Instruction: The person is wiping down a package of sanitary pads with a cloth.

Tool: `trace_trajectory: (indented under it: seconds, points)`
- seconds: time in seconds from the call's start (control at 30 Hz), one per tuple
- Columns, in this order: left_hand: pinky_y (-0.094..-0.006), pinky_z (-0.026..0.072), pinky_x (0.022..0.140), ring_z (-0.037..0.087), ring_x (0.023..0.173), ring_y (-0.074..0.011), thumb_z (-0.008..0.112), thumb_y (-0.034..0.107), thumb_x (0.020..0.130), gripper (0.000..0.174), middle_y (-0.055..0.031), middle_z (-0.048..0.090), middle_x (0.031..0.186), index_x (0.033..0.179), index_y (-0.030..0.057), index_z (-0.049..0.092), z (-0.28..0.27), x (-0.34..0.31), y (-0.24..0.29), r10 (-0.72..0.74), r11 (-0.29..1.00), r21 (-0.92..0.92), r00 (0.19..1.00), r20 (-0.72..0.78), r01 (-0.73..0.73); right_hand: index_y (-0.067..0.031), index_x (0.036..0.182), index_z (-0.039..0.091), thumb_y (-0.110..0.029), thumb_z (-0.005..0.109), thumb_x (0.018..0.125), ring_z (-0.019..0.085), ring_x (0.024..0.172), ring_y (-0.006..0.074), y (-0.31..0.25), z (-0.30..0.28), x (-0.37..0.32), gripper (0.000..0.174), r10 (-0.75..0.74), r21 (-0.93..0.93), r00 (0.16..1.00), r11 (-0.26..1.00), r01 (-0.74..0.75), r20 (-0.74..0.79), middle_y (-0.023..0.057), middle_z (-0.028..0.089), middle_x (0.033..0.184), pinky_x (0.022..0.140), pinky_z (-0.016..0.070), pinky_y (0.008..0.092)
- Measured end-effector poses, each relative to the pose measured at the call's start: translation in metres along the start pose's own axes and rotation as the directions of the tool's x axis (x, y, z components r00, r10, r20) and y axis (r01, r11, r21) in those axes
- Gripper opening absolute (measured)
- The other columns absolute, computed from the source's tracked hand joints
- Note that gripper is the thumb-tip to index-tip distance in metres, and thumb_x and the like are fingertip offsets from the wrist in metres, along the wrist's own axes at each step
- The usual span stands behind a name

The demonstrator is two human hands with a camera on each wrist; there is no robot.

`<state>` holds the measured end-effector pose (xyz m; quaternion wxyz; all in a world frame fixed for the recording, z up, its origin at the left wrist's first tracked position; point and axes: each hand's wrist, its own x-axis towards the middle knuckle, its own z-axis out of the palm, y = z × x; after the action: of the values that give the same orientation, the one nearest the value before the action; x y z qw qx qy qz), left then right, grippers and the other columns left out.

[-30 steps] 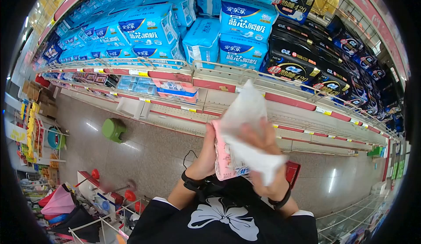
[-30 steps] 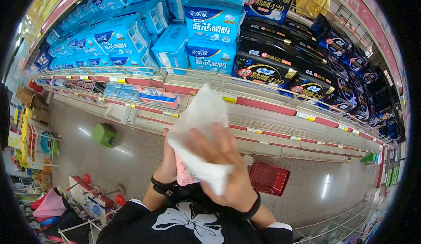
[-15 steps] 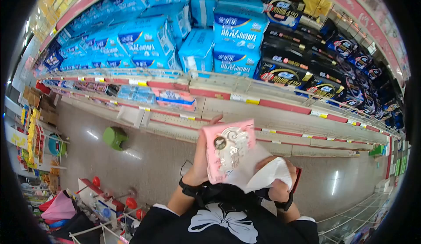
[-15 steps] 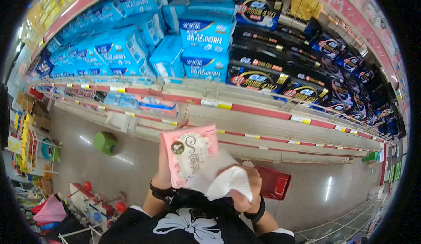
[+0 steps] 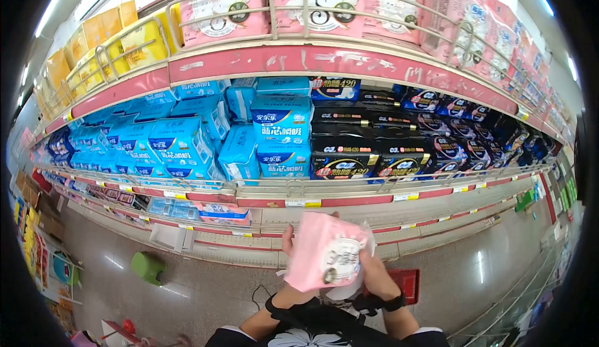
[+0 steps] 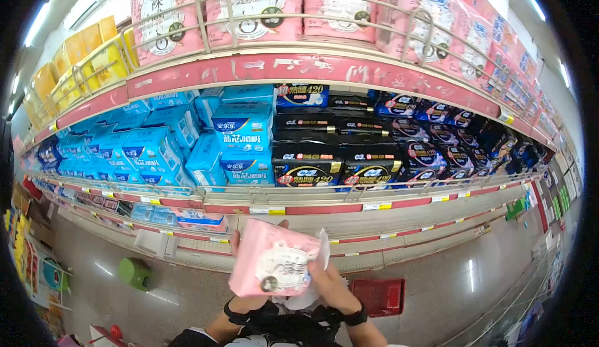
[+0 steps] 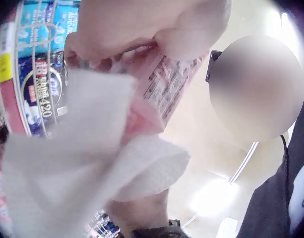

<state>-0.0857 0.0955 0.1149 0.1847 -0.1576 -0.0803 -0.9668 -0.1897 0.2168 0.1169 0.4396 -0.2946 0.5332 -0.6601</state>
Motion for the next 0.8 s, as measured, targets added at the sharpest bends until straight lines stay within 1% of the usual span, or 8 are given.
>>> trace_trajectory:
  seconds: [0.13, 0.17, 0.2, 0.27, 0.33, 0.4, 0.67, 0.8]
  points:
    - [-0.0473, 0.0143, 0.101, 0.025, 0.128, -0.0282, 0.046, 0.038, 0.086, 0.063, -0.0168, 0.025, 0.138, 0.135, 0.0139, 0.014, 0.002, -0.009, -0.002, -0.064, 0.646, 0.750, 0.989, -0.130, 0.140, 0.0009, 0.133, 0.021, -0.012, 0.055, 0.083, 0.040, 0.112, 0.0175, -0.037, -0.006, -0.006, 0.062, -0.140, 0.035, 0.987, 0.989, 0.143, -0.082, 0.0093, 0.041, 0.124, 0.096, 0.0323, 0.0333]
    - [-0.0479, 0.0177, 0.100, 0.024, 0.127, -0.0359, 0.057, 0.012, 0.082, 0.081, -0.0255, 0.023, 0.136, 0.133, 0.0241, -0.005, 0.001, -0.011, -0.007, 0.198, 0.691, 0.723, 0.956, -0.215, 0.020, 0.0009, 0.132, 0.024, -0.009, 0.056, 0.081, 0.042, 0.110, 0.0184, -0.064, -0.021, -0.014, 0.061, -0.207, -0.114, 0.956, 0.976, 0.186, -0.208, 0.0095, 0.043, 0.121, 0.095, 0.0330, 0.0337]
    - [-0.0479, 0.0235, 0.098, 0.026, 0.124, -0.0416, 0.060, -0.005, 0.075, 0.096, -0.0308, 0.023, 0.134, 0.130, 0.0279, -0.012, 0.024, -0.003, 0.006, 0.170, -0.035, 0.903, 0.888, 0.427, -0.428, 0.0009, 0.131, 0.027, -0.007, 0.058, 0.079, 0.043, 0.108, 0.0192, -0.082, -0.033, -0.022, 0.060, -0.277, -0.257, 0.905, 0.946, 0.198, -0.322, 0.0097, 0.045, 0.119, 0.094, 0.0337, 0.0341]
    - [-0.0453, 0.0296, 0.095, 0.032, 0.122, -0.0380, 0.057, -0.004, 0.078, 0.090, -0.0276, 0.029, 0.132, 0.131, 0.0272, -0.009, 0.028, -0.006, 0.014, 0.230, -0.009, 0.926, 0.900, 0.369, -0.377, 0.0016, 0.125, 0.034, -0.007, 0.058, 0.078, 0.048, 0.102, 0.0234, -0.089, -0.037, -0.018, 0.053, -0.582, -0.503, 0.725, 0.781, 0.371, -0.368, 0.0120, 0.050, 0.112, 0.091, 0.0368, 0.0355]
    - [-0.0436, 0.0320, 0.093, 0.036, 0.119, -0.0358, 0.055, -0.005, 0.079, 0.088, -0.0256, 0.034, 0.128, 0.131, 0.0262, -0.008, 0.027, -0.014, 0.021, 0.266, 0.081, 0.932, 0.909, 0.323, -0.355, 0.0016, 0.109, 0.052, -0.018, 0.049, 0.084, 0.053, 0.097, 0.0260, -0.172, -0.031, -0.020, 0.032, -0.808, -0.583, -0.068, 0.362, 0.728, -0.586, 0.0150, 0.056, 0.103, 0.087, 0.0385, 0.0382]
    - [-0.0419, 0.0343, 0.092, 0.041, 0.116, -0.0336, 0.053, -0.006, 0.079, 0.085, -0.0235, 0.039, 0.124, 0.131, 0.0252, -0.007, 0.022, -0.020, 0.025, 0.297, 0.168, 0.923, 0.911, 0.288, -0.346, 0.0012, 0.109, 0.052, -0.018, 0.053, 0.082, 0.054, 0.094, 0.0228, -0.244, -0.009, -0.017, 0.033, -0.931, -0.764, -0.248, 0.047, 0.643, -0.267, 0.0130, 0.057, 0.101, 0.084, 0.0407, 0.0349]
    - [-0.0356, 0.0437, 0.080, 0.057, 0.090, -0.0244, 0.044, -0.007, 0.083, 0.045, -0.0128, 0.055, 0.090, 0.123, 0.0071, 0.029, 0.008, -0.041, 0.035, 0.353, 0.302, 0.930, 0.930, 0.098, -0.212, 0.0009, 0.113, 0.050, -0.017, 0.062, 0.079, 0.057, 0.088, 0.0141, -0.341, 0.073, 0.043, 0.040, -0.867, -0.838, 0.079, -0.447, 0.313, 0.492, 0.0082, 0.059, 0.097, 0.076, 0.0471, 0.0256]
    - [-0.0348, 0.0446, 0.079, 0.057, 0.086, -0.0225, 0.043, -0.006, 0.084, 0.037, -0.0121, 0.056, 0.087, 0.119, 0.0048, 0.036, 0.009, -0.049, 0.043, 0.380, 0.256, 0.951, 0.923, 0.064, -0.172, 0.0014, 0.115, 0.047, -0.017, 0.061, 0.080, 0.056, 0.090, 0.0140, -0.362, 0.066, 0.060, 0.042, -0.855, -0.824, 0.265, -0.276, 0.494, 0.445, 0.0089, 0.058, 0.100, 0.076, 0.0466, 0.0249]
